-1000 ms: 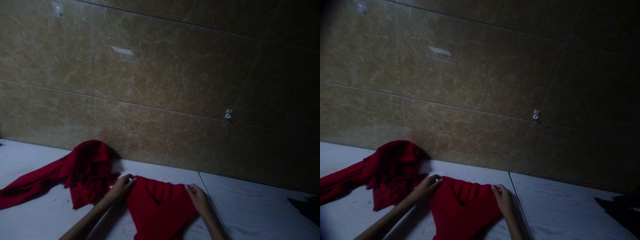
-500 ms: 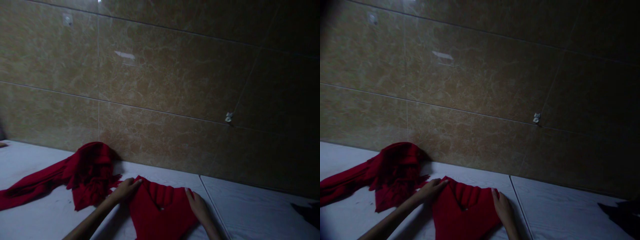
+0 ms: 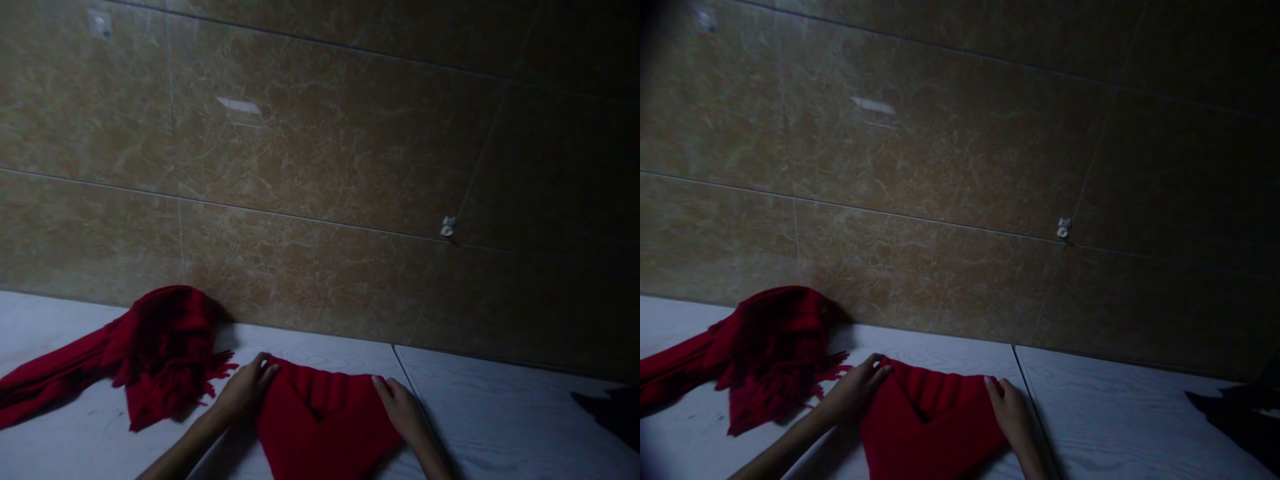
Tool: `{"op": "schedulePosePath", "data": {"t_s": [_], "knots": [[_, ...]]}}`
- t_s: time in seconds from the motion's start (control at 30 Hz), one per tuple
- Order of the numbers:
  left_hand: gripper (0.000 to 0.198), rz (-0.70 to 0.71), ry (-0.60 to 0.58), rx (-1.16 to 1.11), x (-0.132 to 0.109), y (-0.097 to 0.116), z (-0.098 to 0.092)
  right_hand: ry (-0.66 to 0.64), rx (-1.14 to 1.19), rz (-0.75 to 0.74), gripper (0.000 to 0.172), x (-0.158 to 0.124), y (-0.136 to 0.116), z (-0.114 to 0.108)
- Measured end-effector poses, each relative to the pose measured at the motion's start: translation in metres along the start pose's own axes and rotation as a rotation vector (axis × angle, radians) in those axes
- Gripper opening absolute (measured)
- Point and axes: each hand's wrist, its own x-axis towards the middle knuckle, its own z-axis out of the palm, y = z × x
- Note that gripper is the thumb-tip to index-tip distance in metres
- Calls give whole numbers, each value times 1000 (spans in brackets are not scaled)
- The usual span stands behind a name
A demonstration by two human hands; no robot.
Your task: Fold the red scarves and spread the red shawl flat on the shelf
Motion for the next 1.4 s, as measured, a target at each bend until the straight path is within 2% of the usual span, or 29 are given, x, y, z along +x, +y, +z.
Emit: {"op": "schedulePosePath", "data": {"t_s": [0.07,0.13,0.23,0.3,0.37,0.57,0.87,0.97,1.07,1.13,1.2,1.3,1.4], "knots": [[49,128,101,85,-1,6,-2,116,-78,-77,52,-5,-5,0],[48,349,130,165,-3,13,-5,181,-167,-205,56,-13,-15,3],[45,583,-27,230,-2,22,-5,62,-279,-362,55,-25,-32,13],[46,628,-139,235,0,21,-1,-39,-327,-393,52,-31,-37,20],[48,632,-197,212,3,16,6,-77,-342,-400,49,-34,-34,27],[47,563,-203,145,7,3,14,-44,-315,-436,49,-34,-16,29],[49,595,-179,232,0,6,15,-92,-304,-377,57,-34,-20,30],[49,595,-189,272,-1,11,11,18,-233,-317,63,-28,-11,30],[48,661,-150,281,-4,15,4,136,-209,-149,63,-21,-1,21],[48,718,-118,270,-9,16,-1,93,-236,-17,56,-18,0,11],[50,759,-104,245,-14,13,-3,-15,-254,75,54,-18,-4,2],[52,785,-108,205,-20,6,1,-146,-243,146,60,-17,-15,-3],[51,782,-122,193,-24,0,9,-186,-230,175,58,-16,-22,0]]}}
